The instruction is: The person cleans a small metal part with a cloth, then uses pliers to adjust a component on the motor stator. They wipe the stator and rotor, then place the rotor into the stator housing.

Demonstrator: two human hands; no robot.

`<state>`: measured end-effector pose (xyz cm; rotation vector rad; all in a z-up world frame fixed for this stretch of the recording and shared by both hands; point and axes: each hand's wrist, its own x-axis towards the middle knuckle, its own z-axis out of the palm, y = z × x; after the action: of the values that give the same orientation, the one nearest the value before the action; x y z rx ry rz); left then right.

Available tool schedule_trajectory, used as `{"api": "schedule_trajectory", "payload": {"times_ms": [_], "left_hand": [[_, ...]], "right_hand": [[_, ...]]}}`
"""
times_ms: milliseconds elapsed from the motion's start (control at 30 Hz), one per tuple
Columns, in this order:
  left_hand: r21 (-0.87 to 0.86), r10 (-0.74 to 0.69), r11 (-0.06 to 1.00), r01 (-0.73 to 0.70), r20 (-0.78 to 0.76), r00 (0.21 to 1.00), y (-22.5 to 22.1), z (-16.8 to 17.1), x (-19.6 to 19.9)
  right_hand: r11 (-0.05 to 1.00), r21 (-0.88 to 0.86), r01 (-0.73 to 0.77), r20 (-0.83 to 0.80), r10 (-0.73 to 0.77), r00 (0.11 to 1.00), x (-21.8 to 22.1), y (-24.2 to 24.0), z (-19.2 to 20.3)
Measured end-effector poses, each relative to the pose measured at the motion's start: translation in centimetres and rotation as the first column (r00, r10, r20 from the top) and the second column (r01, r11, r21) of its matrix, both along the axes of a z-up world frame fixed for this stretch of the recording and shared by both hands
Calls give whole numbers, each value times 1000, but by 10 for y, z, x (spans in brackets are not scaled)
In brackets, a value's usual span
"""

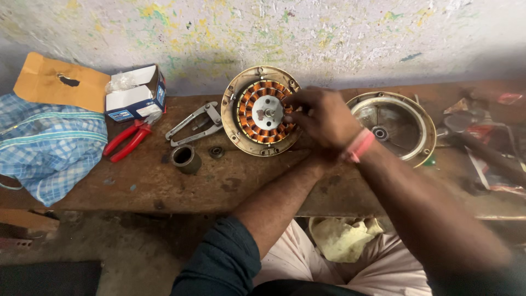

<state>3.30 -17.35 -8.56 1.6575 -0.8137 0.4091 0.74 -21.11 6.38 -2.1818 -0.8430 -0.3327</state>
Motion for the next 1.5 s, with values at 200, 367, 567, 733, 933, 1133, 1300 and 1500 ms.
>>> {"api": "schedule_trajectory", "payload": {"times_ms": [200,367,567,733,933,1133,1300,1500], "left_hand": [[98,100,991,-90,-100,990,-2,-22,6],[111,108,989,-96,-114,988,-5,-30,6],[118,124,987,-110,-119,985,-7,-34,8],[144,139,982,-120,-127,982,0,-21,7],[206,229,965,-163,-357,905,1,15,-15],[29,389,919,-394,99,916,19,72,-46],[-283,202,934,-220,-93,975,50,101,-75],[-113,707,647,-754,-282,649,251,129,-83]], "right_hand": [[968,-151,-200,75,213,974,39,24,3],[957,-74,-281,43,284,958,47,26,0],[971,-191,-142,8,147,989,43,34,4],[971,215,103,-346,-23,938,27,22,16],[794,366,485,-270,-409,872,-31,-55,22],[760,614,215,-21,-256,967,-103,-96,-21],[852,276,445,10,-465,885,-142,-109,-63],[841,230,490,-109,-478,872,-136,-114,-74]]}}
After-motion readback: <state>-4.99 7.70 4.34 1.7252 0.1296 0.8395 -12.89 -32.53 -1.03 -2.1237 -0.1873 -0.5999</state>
